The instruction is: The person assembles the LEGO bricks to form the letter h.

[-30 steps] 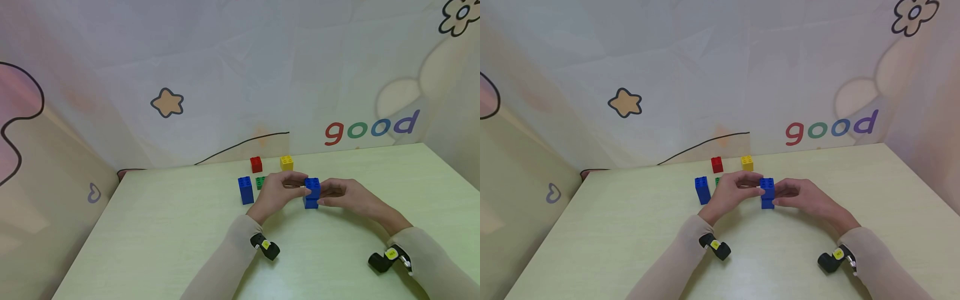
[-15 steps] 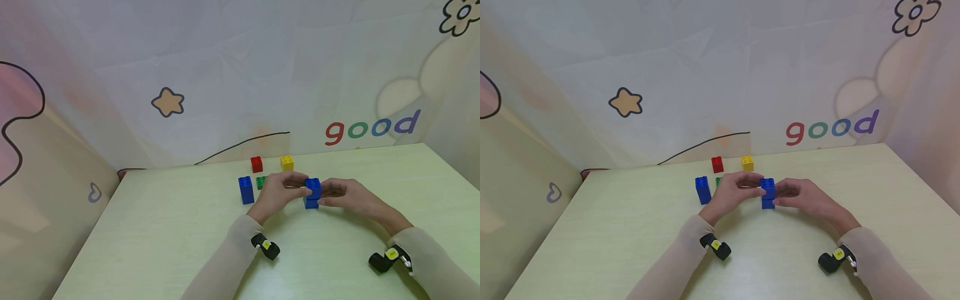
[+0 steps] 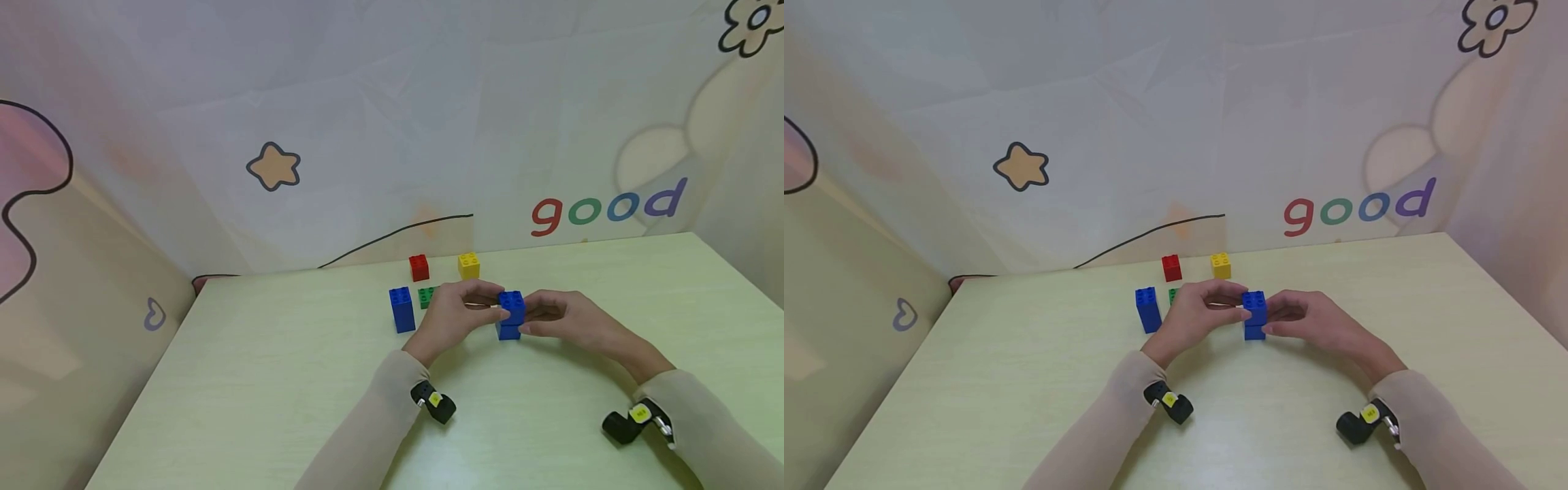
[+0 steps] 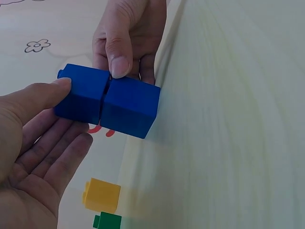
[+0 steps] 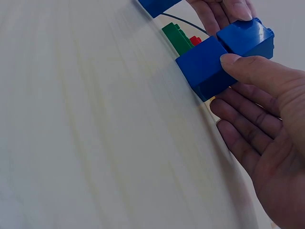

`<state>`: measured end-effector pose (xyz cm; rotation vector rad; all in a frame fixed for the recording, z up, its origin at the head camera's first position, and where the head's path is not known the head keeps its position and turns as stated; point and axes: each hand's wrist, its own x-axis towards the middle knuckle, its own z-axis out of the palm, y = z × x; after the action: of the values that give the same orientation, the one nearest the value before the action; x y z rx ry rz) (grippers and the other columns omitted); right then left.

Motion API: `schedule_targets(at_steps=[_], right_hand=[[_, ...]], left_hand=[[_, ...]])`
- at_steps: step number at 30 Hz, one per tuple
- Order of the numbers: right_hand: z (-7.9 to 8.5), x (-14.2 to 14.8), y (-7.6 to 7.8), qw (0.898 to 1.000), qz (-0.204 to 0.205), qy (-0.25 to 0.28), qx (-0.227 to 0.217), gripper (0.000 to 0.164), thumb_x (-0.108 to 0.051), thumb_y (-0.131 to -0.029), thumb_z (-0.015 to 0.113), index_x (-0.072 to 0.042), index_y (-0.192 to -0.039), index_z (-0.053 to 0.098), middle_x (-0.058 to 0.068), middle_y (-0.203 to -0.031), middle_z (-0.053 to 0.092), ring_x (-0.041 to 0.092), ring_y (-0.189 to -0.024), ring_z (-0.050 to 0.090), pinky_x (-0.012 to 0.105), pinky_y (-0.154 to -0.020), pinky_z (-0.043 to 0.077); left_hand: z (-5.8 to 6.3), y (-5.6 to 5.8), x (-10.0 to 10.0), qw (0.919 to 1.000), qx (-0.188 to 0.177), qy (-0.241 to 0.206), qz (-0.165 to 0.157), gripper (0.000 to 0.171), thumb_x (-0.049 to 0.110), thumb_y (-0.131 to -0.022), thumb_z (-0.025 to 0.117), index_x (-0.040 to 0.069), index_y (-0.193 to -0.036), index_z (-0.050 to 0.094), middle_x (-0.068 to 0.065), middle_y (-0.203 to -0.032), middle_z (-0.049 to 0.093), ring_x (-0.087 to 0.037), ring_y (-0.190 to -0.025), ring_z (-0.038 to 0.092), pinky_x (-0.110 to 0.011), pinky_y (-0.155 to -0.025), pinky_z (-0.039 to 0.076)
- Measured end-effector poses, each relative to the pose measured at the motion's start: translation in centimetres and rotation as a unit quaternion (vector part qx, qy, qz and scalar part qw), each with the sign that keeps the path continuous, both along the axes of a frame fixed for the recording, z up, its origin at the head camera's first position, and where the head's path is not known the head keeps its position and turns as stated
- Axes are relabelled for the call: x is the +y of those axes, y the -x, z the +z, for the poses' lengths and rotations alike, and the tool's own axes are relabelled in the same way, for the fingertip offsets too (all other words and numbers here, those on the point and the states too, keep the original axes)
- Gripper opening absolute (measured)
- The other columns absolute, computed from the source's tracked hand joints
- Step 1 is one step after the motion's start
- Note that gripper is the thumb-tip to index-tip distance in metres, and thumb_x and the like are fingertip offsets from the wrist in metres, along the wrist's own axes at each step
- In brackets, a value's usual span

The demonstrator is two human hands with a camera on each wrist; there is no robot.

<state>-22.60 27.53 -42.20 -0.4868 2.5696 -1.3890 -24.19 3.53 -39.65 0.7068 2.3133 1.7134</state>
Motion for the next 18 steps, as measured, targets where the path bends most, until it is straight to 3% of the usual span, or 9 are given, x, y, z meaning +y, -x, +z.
schedule_targets(at_steps=[18], right_hand=[[0.18, -0.11, -0.06, 1.000, 0.004, 0.002, 0.004, 0.039, -0.037, -0.082, 0.070, -0.017, -0.114, 0.061, 0.001, -0.108, 0.064, 0.018, -0.099, 0.061, 0.021, -0.084, 0.048]], left_hand=[[-0.60, 0.39, -0.08, 0.9999, 0.012, -0.005, -0.008, 0.030, 0.026, -0.079, 0.075, 0.024, -0.108, 0.067, 0.015, -0.098, 0.066, -0.002, -0.088, 0.062, -0.019, -0.076, 0.051]])
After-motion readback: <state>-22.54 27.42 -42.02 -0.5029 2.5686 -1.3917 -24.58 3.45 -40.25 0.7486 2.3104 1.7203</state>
